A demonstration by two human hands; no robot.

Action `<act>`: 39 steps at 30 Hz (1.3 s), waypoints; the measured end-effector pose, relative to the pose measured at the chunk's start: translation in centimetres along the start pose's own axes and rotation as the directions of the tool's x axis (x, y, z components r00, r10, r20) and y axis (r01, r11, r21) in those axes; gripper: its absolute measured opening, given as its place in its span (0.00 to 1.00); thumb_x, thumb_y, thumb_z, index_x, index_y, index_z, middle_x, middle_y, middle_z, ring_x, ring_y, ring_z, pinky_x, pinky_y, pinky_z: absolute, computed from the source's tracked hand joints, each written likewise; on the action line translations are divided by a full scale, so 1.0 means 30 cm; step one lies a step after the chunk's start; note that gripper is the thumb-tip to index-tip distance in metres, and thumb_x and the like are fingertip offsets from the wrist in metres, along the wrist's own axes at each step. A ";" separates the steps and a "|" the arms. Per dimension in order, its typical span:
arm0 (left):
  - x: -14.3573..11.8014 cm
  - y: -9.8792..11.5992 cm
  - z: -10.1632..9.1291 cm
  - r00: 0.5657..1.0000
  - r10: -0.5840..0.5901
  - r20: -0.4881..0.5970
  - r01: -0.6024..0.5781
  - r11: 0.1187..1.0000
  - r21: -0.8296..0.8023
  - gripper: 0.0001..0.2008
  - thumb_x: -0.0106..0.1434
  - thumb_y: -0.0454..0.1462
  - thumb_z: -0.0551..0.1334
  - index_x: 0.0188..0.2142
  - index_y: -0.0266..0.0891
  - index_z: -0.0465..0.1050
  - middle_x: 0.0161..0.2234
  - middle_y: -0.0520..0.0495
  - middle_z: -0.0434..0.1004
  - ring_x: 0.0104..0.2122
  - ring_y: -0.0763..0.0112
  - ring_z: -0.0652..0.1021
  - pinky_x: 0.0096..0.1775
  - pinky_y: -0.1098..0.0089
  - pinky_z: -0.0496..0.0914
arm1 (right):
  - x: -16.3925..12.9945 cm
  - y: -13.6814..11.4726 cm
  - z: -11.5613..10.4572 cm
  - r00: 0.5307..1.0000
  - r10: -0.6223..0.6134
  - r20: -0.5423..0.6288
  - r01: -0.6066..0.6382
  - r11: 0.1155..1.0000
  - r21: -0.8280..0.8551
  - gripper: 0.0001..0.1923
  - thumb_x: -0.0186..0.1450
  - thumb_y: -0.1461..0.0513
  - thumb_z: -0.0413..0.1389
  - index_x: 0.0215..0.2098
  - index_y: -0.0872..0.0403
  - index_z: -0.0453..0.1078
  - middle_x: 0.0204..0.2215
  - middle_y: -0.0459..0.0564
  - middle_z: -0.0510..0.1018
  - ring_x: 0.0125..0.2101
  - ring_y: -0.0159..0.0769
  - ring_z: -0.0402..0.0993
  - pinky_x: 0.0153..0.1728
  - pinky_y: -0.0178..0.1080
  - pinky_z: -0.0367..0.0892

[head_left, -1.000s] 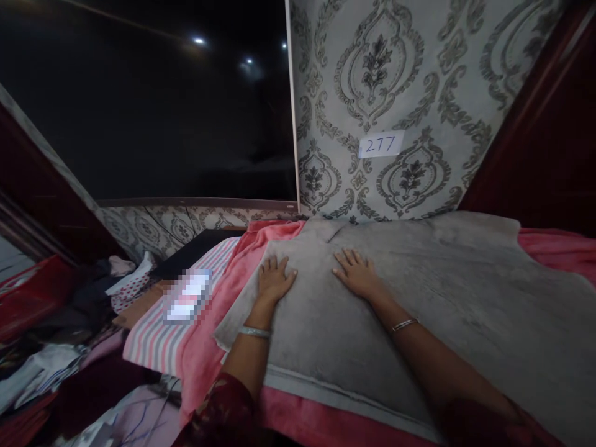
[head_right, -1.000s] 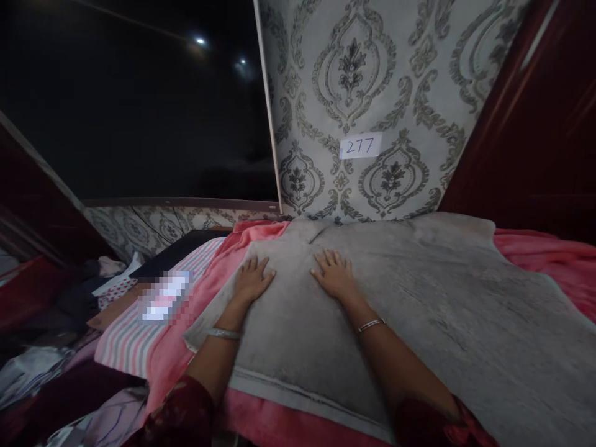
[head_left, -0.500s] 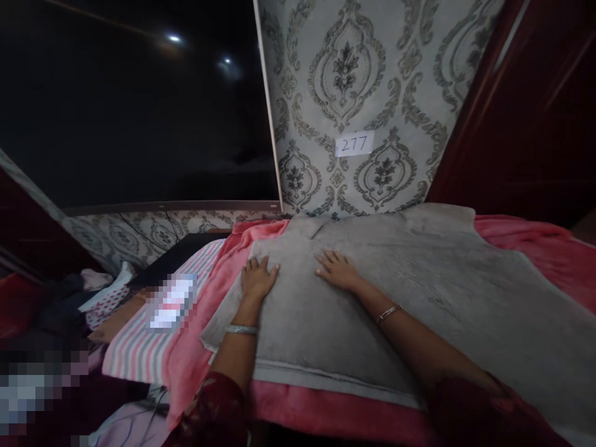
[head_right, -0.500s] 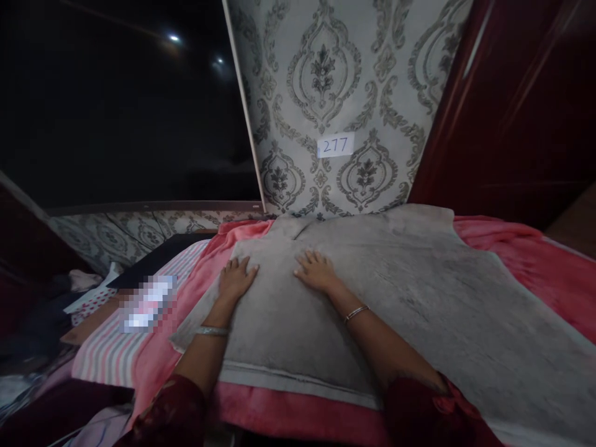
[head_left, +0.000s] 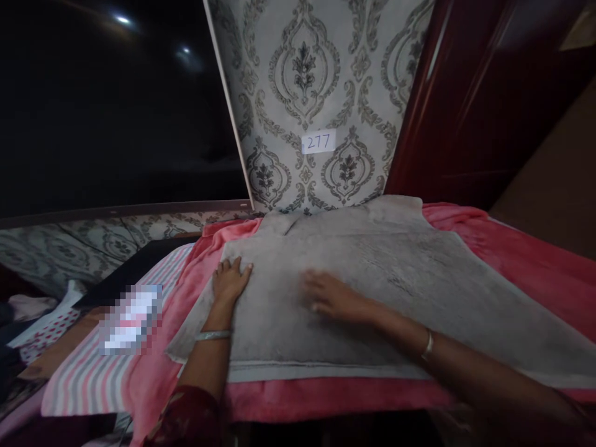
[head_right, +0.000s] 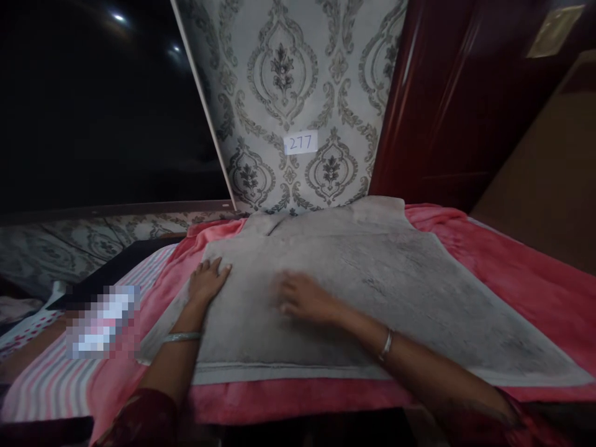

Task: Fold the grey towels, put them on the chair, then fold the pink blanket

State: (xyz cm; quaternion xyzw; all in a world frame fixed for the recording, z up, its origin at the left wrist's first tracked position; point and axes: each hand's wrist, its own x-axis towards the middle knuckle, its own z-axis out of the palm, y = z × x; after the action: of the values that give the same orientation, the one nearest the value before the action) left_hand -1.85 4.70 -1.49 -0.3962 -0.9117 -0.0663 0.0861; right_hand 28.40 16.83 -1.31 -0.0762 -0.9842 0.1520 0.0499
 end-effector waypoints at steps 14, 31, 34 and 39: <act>0.014 0.007 -0.015 0.999 0.002 0.038 -0.002 1.000 -0.002 0.34 0.71 0.53 0.45 0.68 0.37 0.62 0.66 0.31 0.63 0.65 0.46 0.63 0.62 0.51 0.59 | -0.188 0.125 0.046 0.996 0.079 0.028 -0.078 0.996 -0.030 0.38 0.71 0.40 0.46 0.74 0.42 0.48 0.74 0.50 0.43 0.72 0.58 0.30 0.67 0.68 0.32; 0.029 0.009 -0.016 0.999 0.014 0.047 -0.014 1.000 -0.003 0.36 0.70 0.54 0.43 0.67 0.34 0.62 0.66 0.29 0.62 0.65 0.43 0.63 0.62 0.49 0.60 | -0.385 0.402 -0.033 0.918 0.349 -0.190 -0.375 0.919 -0.124 0.37 0.73 0.40 0.39 0.74 0.45 0.49 0.73 0.54 0.47 0.72 0.56 0.37 0.67 0.67 0.42; 0.030 0.009 -0.018 0.999 0.023 0.048 -0.023 1.000 -0.005 0.37 0.70 0.54 0.43 0.68 0.34 0.61 0.66 0.29 0.62 0.65 0.44 0.64 0.62 0.50 0.60 | -0.421 0.378 0.003 0.931 0.344 -0.124 -0.361 0.920 -0.155 0.37 0.73 0.40 0.40 0.74 0.44 0.48 0.74 0.53 0.43 0.72 0.58 0.35 0.66 0.68 0.39; 0.042 0.001 -0.008 0.998 0.033 0.045 -0.032 0.999 -0.005 0.38 0.69 0.54 0.42 0.67 0.33 0.62 0.65 0.29 0.63 0.64 0.43 0.64 0.61 0.49 0.61 | -0.533 0.123 0.040 0.981 0.193 -0.014 -0.193 0.981 -0.036 0.36 0.73 0.41 0.44 0.74 0.41 0.45 0.74 0.50 0.43 0.73 0.54 0.30 0.67 0.67 0.34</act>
State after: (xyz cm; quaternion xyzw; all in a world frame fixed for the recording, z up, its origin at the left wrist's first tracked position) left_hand -2.64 5.58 -0.97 -0.4126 -0.9067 -0.0579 0.0655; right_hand 44.47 17.33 -4.77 -0.1729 -0.9746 0.1372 0.0384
